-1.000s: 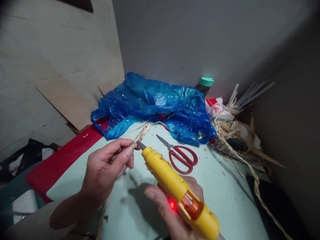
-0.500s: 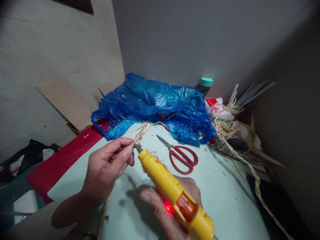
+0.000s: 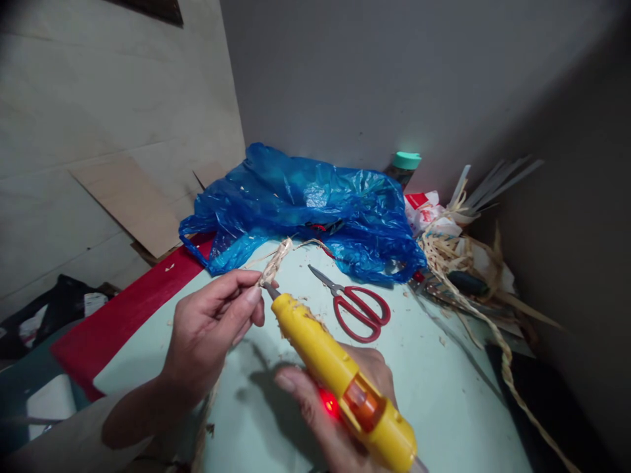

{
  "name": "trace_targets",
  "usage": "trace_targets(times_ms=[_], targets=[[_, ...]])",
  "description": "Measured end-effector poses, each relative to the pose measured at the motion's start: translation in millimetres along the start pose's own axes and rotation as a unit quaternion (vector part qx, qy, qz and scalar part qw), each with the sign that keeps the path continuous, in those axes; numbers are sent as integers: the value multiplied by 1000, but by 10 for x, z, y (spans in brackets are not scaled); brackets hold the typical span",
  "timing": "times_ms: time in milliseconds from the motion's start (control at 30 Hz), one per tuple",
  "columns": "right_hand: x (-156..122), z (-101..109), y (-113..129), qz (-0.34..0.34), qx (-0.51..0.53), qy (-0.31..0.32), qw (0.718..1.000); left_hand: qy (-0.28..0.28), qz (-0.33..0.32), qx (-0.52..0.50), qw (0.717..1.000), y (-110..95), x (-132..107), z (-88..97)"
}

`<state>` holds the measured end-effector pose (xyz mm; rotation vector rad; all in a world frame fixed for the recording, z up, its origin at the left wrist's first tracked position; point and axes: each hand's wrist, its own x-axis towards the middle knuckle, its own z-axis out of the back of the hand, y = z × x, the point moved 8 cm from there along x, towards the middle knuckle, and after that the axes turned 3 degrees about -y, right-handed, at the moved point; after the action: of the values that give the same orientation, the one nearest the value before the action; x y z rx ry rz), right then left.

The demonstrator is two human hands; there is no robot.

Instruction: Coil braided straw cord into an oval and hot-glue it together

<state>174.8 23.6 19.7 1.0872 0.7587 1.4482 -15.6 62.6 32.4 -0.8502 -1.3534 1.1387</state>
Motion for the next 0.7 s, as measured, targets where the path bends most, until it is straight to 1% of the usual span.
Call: trace_targets(times_ms=[100,200,267,333,433,533,633,700], targets=[[30,60,-113,-1,5,19,1000,5,3,2,1000,-5,-3,-11],[43,76,-216,-16,38,56,998,-1,5,8,1000,-15,-2,-11],[46,83,-249,-25,54,65,996,-4,4,10,1000,-20,2,-13],[51,89,-237,-23,55,62,996,-6,2,11,1000,-23,5,-12],[51,81,-179,-20,28,44,998,-6,-2,14,1000,-16,3,-2],[18,57,-135,-34,0,19,999,-3,-8,16,1000,-20,-9,3],[-16,48,-134,-54,6,-4,999,0,-10,16,1000,-30,-16,-10],[0,48,-122,-45,15,-2,999,-3,-8,19,1000,-32,-15,-14]])
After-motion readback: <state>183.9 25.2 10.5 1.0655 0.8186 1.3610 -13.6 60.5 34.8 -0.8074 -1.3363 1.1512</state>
